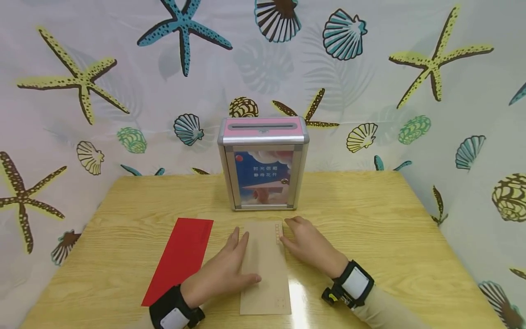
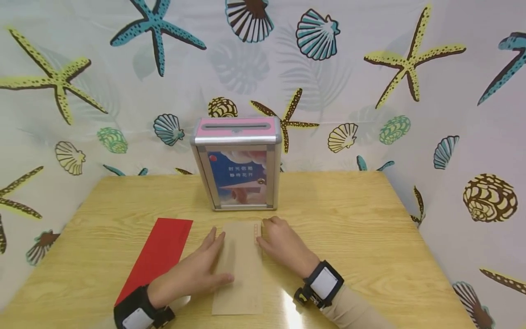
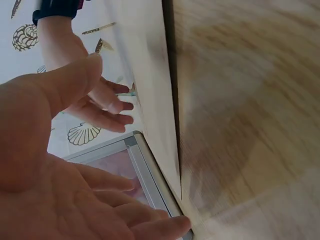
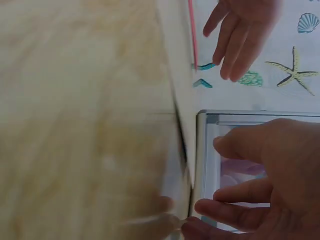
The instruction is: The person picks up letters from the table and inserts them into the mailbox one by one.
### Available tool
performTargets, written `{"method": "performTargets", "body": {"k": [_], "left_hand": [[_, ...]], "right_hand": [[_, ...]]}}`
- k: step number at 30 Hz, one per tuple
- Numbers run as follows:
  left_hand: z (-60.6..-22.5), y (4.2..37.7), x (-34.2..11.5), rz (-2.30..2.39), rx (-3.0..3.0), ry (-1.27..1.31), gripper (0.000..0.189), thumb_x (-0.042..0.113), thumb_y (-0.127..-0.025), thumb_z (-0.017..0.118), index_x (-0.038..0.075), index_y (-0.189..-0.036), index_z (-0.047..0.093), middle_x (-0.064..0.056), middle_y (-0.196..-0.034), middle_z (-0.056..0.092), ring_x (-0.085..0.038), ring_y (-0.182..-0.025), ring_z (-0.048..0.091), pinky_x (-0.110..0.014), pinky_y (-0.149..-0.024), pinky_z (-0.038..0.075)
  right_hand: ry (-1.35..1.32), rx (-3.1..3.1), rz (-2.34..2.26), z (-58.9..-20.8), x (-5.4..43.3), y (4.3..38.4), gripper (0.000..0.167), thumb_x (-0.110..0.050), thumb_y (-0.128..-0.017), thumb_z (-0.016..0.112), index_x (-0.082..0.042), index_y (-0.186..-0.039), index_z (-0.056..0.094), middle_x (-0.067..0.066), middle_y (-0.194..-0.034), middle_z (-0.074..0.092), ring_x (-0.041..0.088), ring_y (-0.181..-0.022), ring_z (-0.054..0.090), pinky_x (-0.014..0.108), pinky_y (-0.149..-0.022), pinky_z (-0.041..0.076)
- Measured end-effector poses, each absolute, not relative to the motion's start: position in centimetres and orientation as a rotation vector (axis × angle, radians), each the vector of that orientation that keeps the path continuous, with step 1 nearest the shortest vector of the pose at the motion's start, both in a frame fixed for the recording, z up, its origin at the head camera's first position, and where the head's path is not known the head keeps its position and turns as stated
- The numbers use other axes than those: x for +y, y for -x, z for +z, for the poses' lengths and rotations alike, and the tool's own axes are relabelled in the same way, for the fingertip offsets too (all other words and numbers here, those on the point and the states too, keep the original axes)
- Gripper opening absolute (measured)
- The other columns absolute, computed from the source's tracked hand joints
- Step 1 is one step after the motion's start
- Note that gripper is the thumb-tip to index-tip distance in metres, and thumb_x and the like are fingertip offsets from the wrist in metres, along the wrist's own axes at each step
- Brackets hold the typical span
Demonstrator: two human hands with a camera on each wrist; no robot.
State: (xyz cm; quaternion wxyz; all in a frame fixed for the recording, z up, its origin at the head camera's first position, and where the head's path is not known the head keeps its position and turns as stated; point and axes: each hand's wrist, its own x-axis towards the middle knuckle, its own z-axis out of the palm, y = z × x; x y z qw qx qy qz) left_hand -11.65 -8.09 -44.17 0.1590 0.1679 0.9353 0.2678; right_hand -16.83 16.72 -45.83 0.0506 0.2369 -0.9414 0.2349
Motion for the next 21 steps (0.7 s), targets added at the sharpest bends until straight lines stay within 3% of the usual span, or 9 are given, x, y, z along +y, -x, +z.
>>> {"method": "performTargets", "body": {"k": [10,16,21], "left_hand": [[-45.6,11.5,-8.0,0.695,2.626,-0.525,0.093,0.036,-0.081,0.088,-0.008,-0.15,0.045,-0.031,-0.161,0.034,-0.04,-0.142,0.049,-0.051,-0.111,0.048],[-45.9,11.6,-8.0,0.632,2.677,-0.539,0.087,0.035,-0.079,0.09,-0.007,-0.145,0.053,-0.031,-0.159,0.038,-0.039,-0.137,0.055,-0.049,-0.108,0.051],[-45.8,11.7,-8.1,0.638,2.678,-0.533,0.086,0.033,-0.077,0.091,-0.006,-0.145,0.054,-0.031,-0.159,0.037,-0.04,-0.136,0.056,-0.05,-0.107,0.052]], "right_hand": [[-0.752,-2.966,0.635,-47.2,16.8,18.6,0.048,-0.026,-0.094,0.075,0.01,-0.124,0.065,0.023,-0.114,0.062,0.036,-0.103,0.063,0.048,-0.092,0.056],[-0.846,-3.035,0.664,-47.1,16.1,19.6,0.043,-0.026,-0.098,0.072,0.008,-0.122,0.065,0.019,-0.113,0.057,0.027,-0.098,0.06,0.043,-0.089,0.056],[-0.715,-3.077,0.738,-47.0,15.6,20.1,0.042,-0.025,-0.097,0.072,0.008,-0.121,0.065,0.019,-0.114,0.059,0.027,-0.101,0.062,0.043,-0.091,0.057]]}}
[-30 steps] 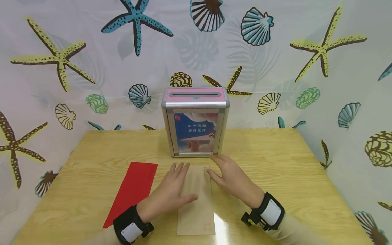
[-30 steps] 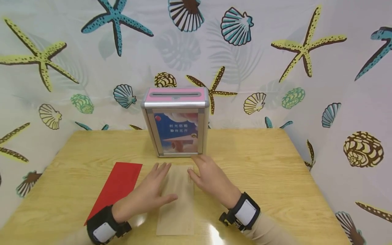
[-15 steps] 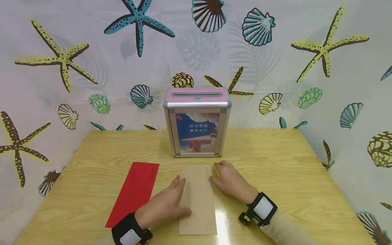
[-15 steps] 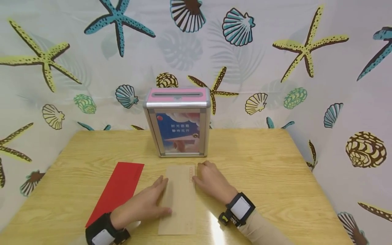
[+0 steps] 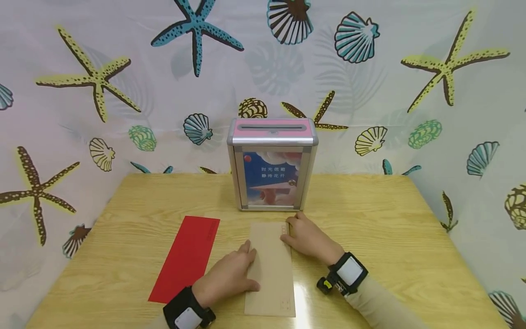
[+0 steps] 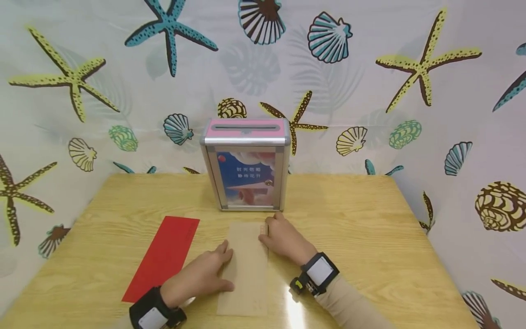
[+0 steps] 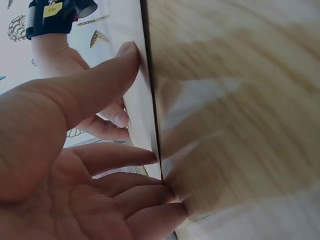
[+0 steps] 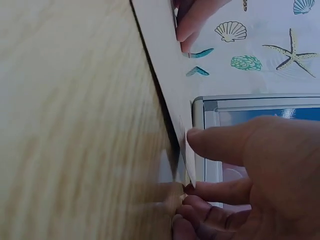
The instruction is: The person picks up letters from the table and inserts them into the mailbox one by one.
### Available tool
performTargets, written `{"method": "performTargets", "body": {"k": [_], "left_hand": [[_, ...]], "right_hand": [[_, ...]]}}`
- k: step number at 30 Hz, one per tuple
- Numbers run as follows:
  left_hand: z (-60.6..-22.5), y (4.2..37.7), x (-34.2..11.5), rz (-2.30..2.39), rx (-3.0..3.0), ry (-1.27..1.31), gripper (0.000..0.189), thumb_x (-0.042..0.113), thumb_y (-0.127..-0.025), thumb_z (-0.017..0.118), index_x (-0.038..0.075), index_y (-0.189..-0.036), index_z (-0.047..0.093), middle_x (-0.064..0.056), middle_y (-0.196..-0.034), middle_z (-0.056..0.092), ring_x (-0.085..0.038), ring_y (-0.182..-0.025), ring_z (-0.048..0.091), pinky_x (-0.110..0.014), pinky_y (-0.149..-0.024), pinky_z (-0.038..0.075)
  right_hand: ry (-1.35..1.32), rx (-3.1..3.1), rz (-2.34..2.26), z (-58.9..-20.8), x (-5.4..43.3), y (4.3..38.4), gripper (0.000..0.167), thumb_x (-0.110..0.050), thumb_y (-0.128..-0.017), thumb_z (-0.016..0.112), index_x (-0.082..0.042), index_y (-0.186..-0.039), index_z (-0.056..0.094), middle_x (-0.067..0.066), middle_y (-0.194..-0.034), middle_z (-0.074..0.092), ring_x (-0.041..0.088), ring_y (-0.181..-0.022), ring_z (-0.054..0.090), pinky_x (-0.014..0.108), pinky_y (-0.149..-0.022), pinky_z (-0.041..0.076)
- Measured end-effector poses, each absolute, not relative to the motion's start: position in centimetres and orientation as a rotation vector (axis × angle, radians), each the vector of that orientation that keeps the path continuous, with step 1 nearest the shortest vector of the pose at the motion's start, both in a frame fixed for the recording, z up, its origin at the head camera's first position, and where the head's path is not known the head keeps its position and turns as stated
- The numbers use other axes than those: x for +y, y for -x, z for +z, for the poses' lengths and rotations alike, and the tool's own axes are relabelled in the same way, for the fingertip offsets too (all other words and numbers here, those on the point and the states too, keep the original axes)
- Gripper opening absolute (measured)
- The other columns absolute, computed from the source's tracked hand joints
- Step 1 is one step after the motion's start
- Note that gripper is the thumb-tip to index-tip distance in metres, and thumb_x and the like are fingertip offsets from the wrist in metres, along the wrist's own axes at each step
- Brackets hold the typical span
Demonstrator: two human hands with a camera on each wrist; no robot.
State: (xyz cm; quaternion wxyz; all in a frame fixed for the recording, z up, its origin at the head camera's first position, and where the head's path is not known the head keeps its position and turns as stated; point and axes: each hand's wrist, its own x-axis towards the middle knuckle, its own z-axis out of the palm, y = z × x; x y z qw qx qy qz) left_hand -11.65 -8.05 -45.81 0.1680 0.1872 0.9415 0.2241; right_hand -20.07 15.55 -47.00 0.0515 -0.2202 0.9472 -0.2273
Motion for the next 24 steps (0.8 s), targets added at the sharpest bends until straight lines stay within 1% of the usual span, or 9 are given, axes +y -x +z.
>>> {"method": "performTargets", "body": {"k": [3,5,7,9,12,15,18,21,24], "left_hand": [[-45.8,11.5,-7.9,0.627,2.67,-0.519,0.085,0.033,-0.078,0.091,-0.003,-0.146,0.054,-0.03,-0.161,0.036,-0.04,-0.136,0.055,-0.051,-0.106,0.053],[-45.8,11.4,-7.9,0.619,2.67,-0.518,0.085,0.032,-0.078,0.09,-0.002,-0.146,0.054,-0.029,-0.161,0.035,-0.04,-0.136,0.056,-0.051,-0.105,0.053],[-45.7,11.3,-7.9,0.619,2.669,-0.515,0.084,0.032,-0.079,0.09,-0.002,-0.147,0.053,-0.028,-0.162,0.034,-0.04,-0.136,0.055,-0.052,-0.104,0.054],[-45.7,11.2,-7.9,0.628,2.662,-0.511,0.086,0.032,-0.079,0.089,-0.003,-0.148,0.051,-0.027,-0.163,0.033,-0.041,-0.139,0.053,-0.052,-0.105,0.053],[-45.9,11.0,-7.8,0.653,2.643,-0.493,0.09,0.031,-0.08,0.088,-0.005,-0.151,0.045,-0.026,-0.165,0.029,-0.041,-0.147,0.042,-0.054,-0.11,0.049],[-46.0,11.0,-7.7,0.662,2.629,-0.486,0.097,0.031,-0.081,0.088,-0.007,-0.154,0.038,-0.027,-0.166,0.026,-0.044,-0.154,0.028,-0.059,-0.118,0.037],[-46.0,11.1,-7.8,0.658,2.633,-0.495,0.103,0.032,-0.079,0.089,-0.009,-0.156,0.033,-0.027,-0.166,0.025,-0.048,-0.155,0.02,-0.064,-0.121,0.029],[-46.0,11.3,-8.0,0.689,2.652,-0.498,0.102,0.029,-0.08,0.088,-0.008,-0.156,0.032,-0.028,-0.165,0.027,-0.052,-0.154,0.02,-0.066,-0.121,0.028],[-46.1,11.6,-8.3,0.787,2.706,-0.504,0.095,0.022,-0.083,0.086,-0.008,-0.156,0.033,-0.028,-0.163,0.033,-0.056,-0.151,0.024,-0.065,-0.121,0.028]], "right_hand": [[0.593,2.886,-0.863,-47.1,15.5,20.2,0.023,-0.019,-0.098,0.07,0.002,-0.108,0.068,0.012,-0.1,0.064,0.02,-0.087,0.062,0.036,-0.077,0.056],[0.58,2.878,-0.978,-47.1,15.5,20.2,0.01,-0.012,-0.097,0.07,-0.002,-0.099,0.068,0.006,-0.084,0.064,0.014,-0.072,0.056,0.03,-0.064,0.05],[0.595,2.876,-1.04,-46.9,15.5,20.2,0.004,-0.006,-0.096,0.07,-0.002,-0.095,0.071,0.001,-0.075,0.064,0.01,-0.063,0.052,0.025,-0.059,0.045],[0.611,2.879,-1.042,-46.8,15.6,20.1,0.004,-0.004,-0.094,0.072,-0.001,-0.096,0.074,-0.001,-0.071,0.063,0.008,-0.06,0.048,0.022,-0.056,0.042],[0.615,2.887,-1.045,-46.6,15.8,19.9,0.005,-0.003,-0.093,0.073,-0.001,-0.095,0.076,-0.001,-0.07,0.064,0.007,-0.059,0.048,0.021,-0.055,0.042],[0.584,2.889,-1.078,-46.4,16.0,19.7,0.005,-0.005,-0.094,0.074,-0.003,-0.091,0.077,0.0,-0.071,0.067,0.007,-0.058,0.049,0.021,-0.053,0.041],[0.559,2.876,-1.136,-46.3,16.2,19.4,0.006,-0.007,-0.095,0.072,-0.005,-0.092,0.077,0.0,-0.075,0.07,0.006,-0.058,0.052,0.021,-0.052,0.043],[0.55,2.842,-1.235,-45.7,16.4,19.0,0.007,-0.008,-0.097,0.07,-0.004,-0.096,0.077,0.002,-0.077,0.07,0.008,-0.059,0.058,0.021,-0.053,0.048],[0.551,2.834,-1.338,-45.1,16.5,18.8,0.007,-0.007,-0.098,0.07,-0.003,-0.098,0.076,0.003,-0.077,0.071,0.012,-0.062,0.063,0.021,-0.054,0.051]]}}
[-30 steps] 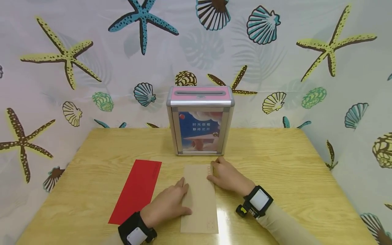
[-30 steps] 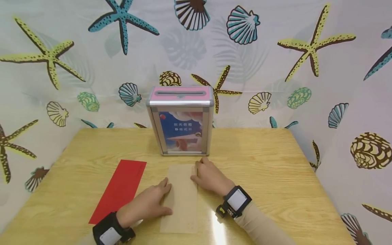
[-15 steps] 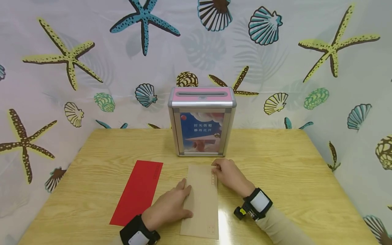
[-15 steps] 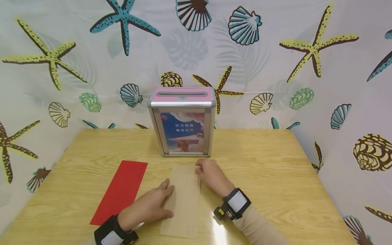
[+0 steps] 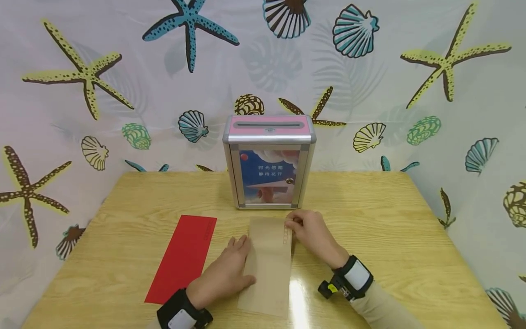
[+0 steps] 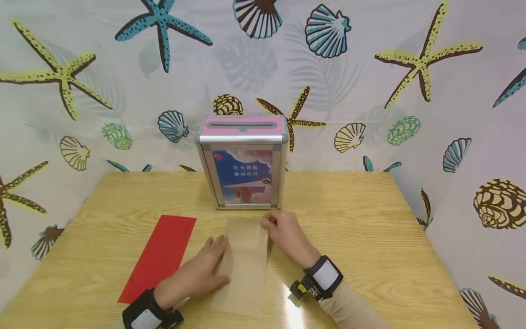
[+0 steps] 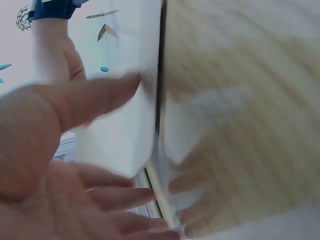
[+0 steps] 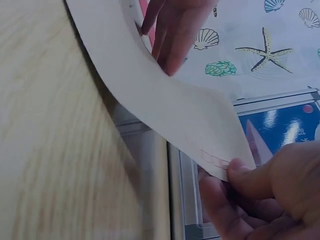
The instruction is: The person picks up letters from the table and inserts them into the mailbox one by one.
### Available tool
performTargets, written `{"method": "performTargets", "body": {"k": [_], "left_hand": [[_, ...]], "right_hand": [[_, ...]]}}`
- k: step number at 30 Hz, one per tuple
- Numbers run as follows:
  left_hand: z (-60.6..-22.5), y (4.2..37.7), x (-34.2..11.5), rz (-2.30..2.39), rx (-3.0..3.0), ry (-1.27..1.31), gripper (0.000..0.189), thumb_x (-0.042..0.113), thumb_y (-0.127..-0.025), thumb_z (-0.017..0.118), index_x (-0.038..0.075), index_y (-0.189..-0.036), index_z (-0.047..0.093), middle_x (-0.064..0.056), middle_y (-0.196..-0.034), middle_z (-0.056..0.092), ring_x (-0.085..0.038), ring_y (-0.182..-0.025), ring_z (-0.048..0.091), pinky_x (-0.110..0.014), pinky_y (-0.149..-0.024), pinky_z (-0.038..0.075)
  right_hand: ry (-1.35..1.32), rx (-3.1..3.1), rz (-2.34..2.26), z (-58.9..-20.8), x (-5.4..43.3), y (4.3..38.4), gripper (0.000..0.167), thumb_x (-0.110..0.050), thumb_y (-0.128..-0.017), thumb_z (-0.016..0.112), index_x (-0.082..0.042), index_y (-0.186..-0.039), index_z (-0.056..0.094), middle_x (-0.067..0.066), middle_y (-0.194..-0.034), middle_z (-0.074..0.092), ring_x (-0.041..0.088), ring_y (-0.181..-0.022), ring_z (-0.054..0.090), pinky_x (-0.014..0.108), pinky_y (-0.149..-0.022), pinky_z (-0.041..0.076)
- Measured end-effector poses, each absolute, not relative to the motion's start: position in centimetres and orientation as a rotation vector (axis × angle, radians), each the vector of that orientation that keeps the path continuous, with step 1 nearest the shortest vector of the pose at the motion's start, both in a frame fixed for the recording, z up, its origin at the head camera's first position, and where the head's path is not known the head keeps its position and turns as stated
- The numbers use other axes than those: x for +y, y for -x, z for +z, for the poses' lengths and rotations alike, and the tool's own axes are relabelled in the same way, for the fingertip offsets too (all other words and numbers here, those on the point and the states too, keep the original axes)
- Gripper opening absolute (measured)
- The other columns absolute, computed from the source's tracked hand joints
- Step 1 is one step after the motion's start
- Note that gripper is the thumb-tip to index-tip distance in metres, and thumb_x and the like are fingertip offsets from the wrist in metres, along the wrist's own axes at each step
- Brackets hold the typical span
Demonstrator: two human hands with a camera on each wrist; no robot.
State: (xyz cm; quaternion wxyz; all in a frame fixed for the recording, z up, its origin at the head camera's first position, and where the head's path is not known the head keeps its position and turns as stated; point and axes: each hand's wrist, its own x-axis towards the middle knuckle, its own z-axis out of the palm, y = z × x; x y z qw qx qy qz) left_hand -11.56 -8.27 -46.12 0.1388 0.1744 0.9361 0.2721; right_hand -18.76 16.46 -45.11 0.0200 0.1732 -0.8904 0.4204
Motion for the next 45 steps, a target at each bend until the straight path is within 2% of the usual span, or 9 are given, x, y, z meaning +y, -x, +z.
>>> {"method": "performTargets", "body": {"k": [5,9,12,15,25,29,38,42,45], "left_hand": [[-46.0,11.7,-8.4,1.028,2.807,-0.458,0.089,0.007,-0.086,0.081,-0.002,-0.159,0.031,-0.023,-0.157,0.045,-0.047,-0.145,0.043,-0.056,-0.116,0.041],[-45.8,11.8,-8.3,1.211,2.811,-0.39,0.083,0.0,-0.088,0.076,0.005,-0.158,0.032,-0.017,-0.13,0.064,-0.027,-0.111,0.068,-0.04,-0.09,0.06],[-45.6,11.9,-8.3,1.306,2.792,-0.388,0.071,-0.001,-0.09,0.075,0.005,-0.152,0.041,-0.01,-0.108,0.068,-0.015,-0.086,0.069,-0.027,-0.071,0.059],[-45.6,11.8,-8.3,1.354,2.772,-0.419,0.058,-0.001,-0.089,0.075,0.004,-0.142,0.051,-0.009,-0.102,0.068,-0.009,-0.077,0.067,-0.021,-0.063,0.056],[-45.6,11.7,-8.9,1.283,2.839,-0.529,0.021,0.0,-0.089,0.077,0.007,-0.107,0.071,-0.004,-0.098,0.076,-0.015,-0.083,0.071,-0.022,-0.069,0.058],[-45.4,11.6,-9.0,1.283,2.839,-0.556,0.022,-0.001,-0.089,0.077,0.008,-0.109,0.072,-0.005,-0.101,0.077,-0.016,-0.085,0.073,-0.021,-0.07,0.058],[-45.3,11.6,-9.3,1.295,2.823,-0.684,0.017,-0.002,-0.087,0.079,0.011,-0.096,0.072,-0.003,-0.098,0.077,-0.012,-0.086,0.074,-0.021,-0.074,0.06],[-45.2,11.0,-9.8,1.26,2.853,-0.761,0.024,-0.002,-0.087,0.079,0.013,-0.104,0.074,0.001,-0.101,0.076,-0.009,-0.09,0.073,-0.022,-0.077,0.061],[-45.2,10.1,-10.1,1.196,2.892,-0.815,0.028,-0.003,-0.087,0.078,0.015,-0.108,0.073,0.004,-0.104,0.075,-0.007,-0.094,0.072,-0.023,-0.078,0.061]], "right_hand": [[-0.486,-2.626,1.391,-43.8,16.7,18.1,0.008,-0.007,-0.097,0.07,-0.002,-0.1,0.076,0.006,-0.081,0.073,0.02,-0.067,0.069,0.023,-0.059,0.056],[-0.476,-2.517,1.43,-42.6,17.1,17.5,0.008,-0.007,-0.097,0.071,-0.003,-0.102,0.075,0.008,-0.084,0.074,0.022,-0.07,0.071,0.024,-0.063,0.059],[-0.495,-2.429,1.447,-41.8,17.3,17.1,0.007,-0.005,-0.096,0.071,-0.003,-0.102,0.075,0.009,-0.087,0.075,0.02,-0.069,0.071,0.025,-0.063,0.06],[-0.53,-2.35,1.433,-41.0,17.5,16.8,0.007,-0.003,-0.096,0.071,-0.003,-0.1,0.076,0.008,-0.087,0.076,0.017,-0.068,0.071,0.024,-0.062,0.06],[-0.794,-2.115,1.192,-37.0,17.4,14.8,0.016,0.008,-0.089,0.073,-0.002,-0.1,0.076,0.009,-0.09,0.078,0.015,-0.074,0.073,0.014,-0.069,0.057],[-0.873,-2.074,1.088,-35.4,17.5,14.0,0.021,0.011,-0.085,0.076,-0.003,-0.101,0.077,0.007,-0.092,0.078,0.013,-0.077,0.074,0.014,-0.072,0.058],[-1.117,-2.121,0.959,-33.1,18.7,12.3,0.031,0.013,-0.08,0.078,-0.005,-0.105,0.075,0.004,-0.093,0.077,0.012,-0.079,0.074,0.015,-0.072,0.058],[-1.221,-2.165,0.914,-32.3,19.2,11.6,0.026,0.007,-0.083,0.079,-0.008,-0.104,0.076,0.0,-0.093,0.077,0.009,-0.081,0.074,0.015,-0.072,0.058],[-1.287,-2.156,0.941,-32.2,19.2,10.9,0.015,-0.002,-0.091,0.076,-0.009,-0.104,0.076,-0.001,-0.094,0.077,0.007,-0.083,0.073,0.015,-0.074,0.058]]}}
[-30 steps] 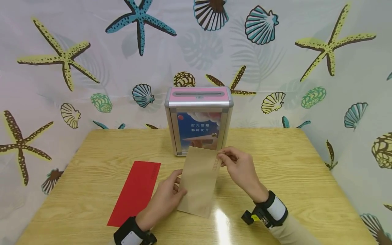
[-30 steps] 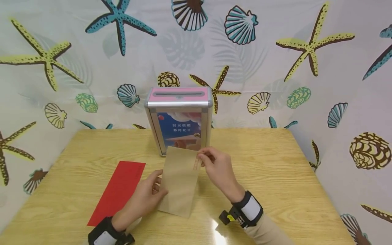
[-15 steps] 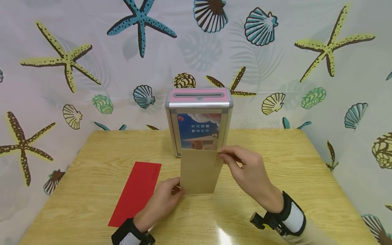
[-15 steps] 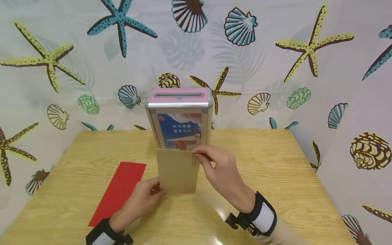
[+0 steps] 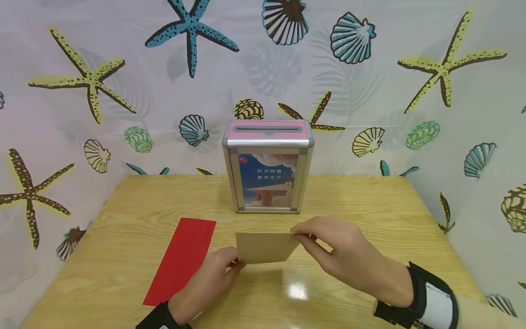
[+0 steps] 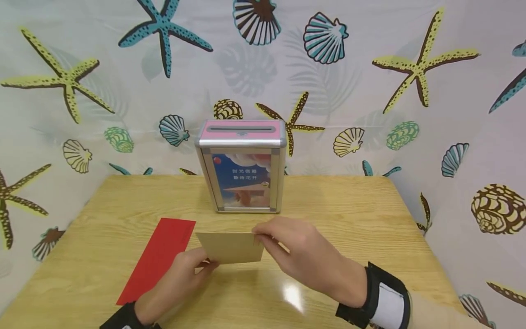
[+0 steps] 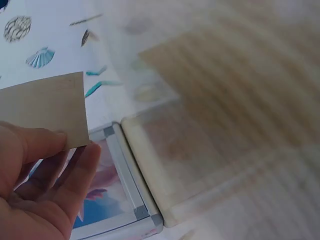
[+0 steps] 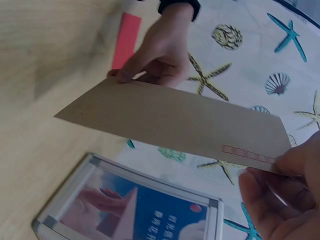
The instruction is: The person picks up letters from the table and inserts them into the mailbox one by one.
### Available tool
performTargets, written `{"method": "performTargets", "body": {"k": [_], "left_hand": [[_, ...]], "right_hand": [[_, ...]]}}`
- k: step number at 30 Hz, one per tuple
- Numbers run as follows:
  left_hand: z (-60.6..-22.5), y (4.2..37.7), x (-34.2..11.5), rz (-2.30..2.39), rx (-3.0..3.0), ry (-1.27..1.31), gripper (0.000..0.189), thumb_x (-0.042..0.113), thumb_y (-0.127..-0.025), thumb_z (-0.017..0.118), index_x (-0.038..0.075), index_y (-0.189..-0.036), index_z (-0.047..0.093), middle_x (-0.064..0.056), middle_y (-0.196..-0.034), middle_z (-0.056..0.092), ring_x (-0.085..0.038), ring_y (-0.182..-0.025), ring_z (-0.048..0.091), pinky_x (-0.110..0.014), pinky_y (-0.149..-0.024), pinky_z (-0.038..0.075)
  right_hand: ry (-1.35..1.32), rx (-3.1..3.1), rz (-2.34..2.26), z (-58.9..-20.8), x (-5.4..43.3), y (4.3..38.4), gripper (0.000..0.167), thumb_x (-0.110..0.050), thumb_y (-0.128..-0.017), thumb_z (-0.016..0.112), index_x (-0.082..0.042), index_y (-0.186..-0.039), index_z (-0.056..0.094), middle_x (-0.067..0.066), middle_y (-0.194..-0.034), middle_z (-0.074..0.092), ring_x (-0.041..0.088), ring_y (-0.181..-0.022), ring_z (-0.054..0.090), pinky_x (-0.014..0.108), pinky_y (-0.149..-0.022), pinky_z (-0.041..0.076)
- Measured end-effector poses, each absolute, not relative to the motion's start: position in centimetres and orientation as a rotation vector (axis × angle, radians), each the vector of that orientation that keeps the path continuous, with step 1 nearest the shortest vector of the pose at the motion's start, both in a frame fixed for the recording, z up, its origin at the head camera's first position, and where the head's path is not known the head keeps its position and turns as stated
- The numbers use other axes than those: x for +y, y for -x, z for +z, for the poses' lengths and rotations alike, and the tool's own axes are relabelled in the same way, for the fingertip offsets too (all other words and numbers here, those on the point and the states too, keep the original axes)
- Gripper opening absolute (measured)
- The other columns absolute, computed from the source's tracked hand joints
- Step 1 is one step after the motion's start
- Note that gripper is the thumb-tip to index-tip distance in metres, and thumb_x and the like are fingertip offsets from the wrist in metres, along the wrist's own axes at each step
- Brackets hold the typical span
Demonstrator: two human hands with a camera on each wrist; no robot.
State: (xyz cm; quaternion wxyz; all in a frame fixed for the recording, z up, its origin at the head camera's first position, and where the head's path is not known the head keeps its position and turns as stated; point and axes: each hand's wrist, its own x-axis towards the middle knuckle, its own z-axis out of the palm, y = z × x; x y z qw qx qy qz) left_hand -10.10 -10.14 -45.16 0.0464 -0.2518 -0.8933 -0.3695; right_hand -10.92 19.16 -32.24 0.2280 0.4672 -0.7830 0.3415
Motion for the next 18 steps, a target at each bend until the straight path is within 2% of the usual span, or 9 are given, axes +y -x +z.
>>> {"method": "performTargets", "body": {"k": [2,5,11,18], "left_hand": [[-45.2,9.4,-10.4,-1.074,-2.724,0.802,0.031,-0.003,-0.088,0.077,0.017,-0.111,0.072,0.007,-0.105,0.074,-0.006,-0.095,0.07,-0.023,-0.078,0.061],[-45.1,8.5,-11.0,-1.078,-2.719,0.86,0.032,-0.003,-0.089,0.076,0.02,-0.112,0.071,0.01,-0.106,0.073,-0.004,-0.094,0.069,-0.023,-0.079,0.06],[-44.6,7.2,-12.5,-1.184,-2.731,0.962,0.045,-0.004,-0.091,0.073,0.03,-0.121,0.068,0.016,-0.113,0.07,-0.002,-0.1,0.067,-0.024,-0.085,0.06],[-44.0,7.2,-14.0,-1.163,-2.711,0.845,0.04,-0.007,-0.086,0.077,0.021,-0.114,0.07,0.009,-0.106,0.075,-0.008,-0.092,0.072,-0.024,-0.078,0.062]], "right_hand": [[-1.315,-2.109,0.975,-32.5,19.0,10.5,0.008,-0.009,-0.097,0.071,-0.009,-0.104,0.075,-0.001,-0.094,0.077,0.007,-0.084,0.074,0.016,-0.075,0.058],[-1.339,-2.029,1.03,-32.9,18.4,10.0,0.014,-0.016,-0.103,0.063,-0.009,-0.104,0.075,0.0,-0.093,0.077,0.008,-0.083,0.074,0.015,-0.075,0.058],[-1.397,-1.972,1.1,-33.4,17.4,9.5,0.012,-0.011,-0.103,0.063,-0.007,-0.106,0.074,0.002,-0.093,0.076,0.008,-0.083,0.073,0.016,-0.076,0.058],[-1.401,-1.997,1.174,-33.2,16.4,10.2,0.009,-0.006,-0.099,0.067,-0.008,-0.106,0.074,0.001,-0.093,0.076,0.006,-0.082,0.071,0.015,-0.075,0.058]]}}
